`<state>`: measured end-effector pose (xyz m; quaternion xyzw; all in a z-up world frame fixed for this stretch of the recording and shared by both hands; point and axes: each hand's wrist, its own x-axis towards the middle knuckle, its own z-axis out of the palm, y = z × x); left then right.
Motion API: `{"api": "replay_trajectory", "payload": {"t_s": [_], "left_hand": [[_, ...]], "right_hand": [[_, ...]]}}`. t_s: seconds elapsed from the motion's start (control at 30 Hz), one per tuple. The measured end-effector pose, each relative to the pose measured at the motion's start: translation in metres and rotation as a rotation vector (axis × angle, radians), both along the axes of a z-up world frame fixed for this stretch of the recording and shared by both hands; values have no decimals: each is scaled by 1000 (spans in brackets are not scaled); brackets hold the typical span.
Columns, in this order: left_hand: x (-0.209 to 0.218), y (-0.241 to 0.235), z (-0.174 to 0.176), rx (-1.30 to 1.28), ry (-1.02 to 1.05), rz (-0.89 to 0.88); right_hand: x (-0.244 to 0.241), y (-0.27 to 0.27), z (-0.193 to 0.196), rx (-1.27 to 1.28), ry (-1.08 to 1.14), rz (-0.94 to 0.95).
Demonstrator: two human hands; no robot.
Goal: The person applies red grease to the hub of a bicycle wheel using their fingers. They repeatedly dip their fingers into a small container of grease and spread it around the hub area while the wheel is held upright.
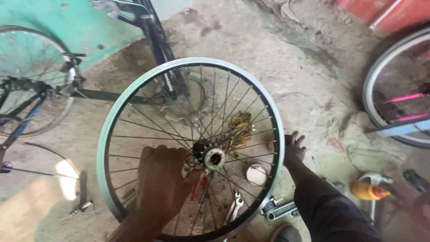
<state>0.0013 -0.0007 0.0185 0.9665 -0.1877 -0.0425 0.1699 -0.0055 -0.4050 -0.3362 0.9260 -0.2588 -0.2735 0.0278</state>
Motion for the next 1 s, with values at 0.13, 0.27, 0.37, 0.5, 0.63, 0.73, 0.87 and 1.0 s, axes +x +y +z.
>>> {"api": "replay_trajectory", "payload": {"t_s": [0.13,0.27,0.37,0.5,0.63,0.73,0.87,1.0], "left_hand": [[4,4,-2,-48,-113,-14],[1,4,12,-62,-137,0],[3,11,19,-84,-167,33],[1,22,59,-361,-86,157],[-4,48,122,-594,34,243],[4,71,137,-456,17,144],[26,78,107,-457,-105,202],[30,73,92,-324,-79,209]], "right_hand": [[-4,-10,-36,-143,-7,47],[-13,-9,-25,-25,-100,24],[-9,-20,-14,115,-246,-14],[15,-70,21,83,-292,-18],[28,-89,133,106,-867,6],[-5,19,341,937,-1275,-391],[-45,106,441,1627,-1353,-335],[-77,195,476,1941,-1318,-187]]}}
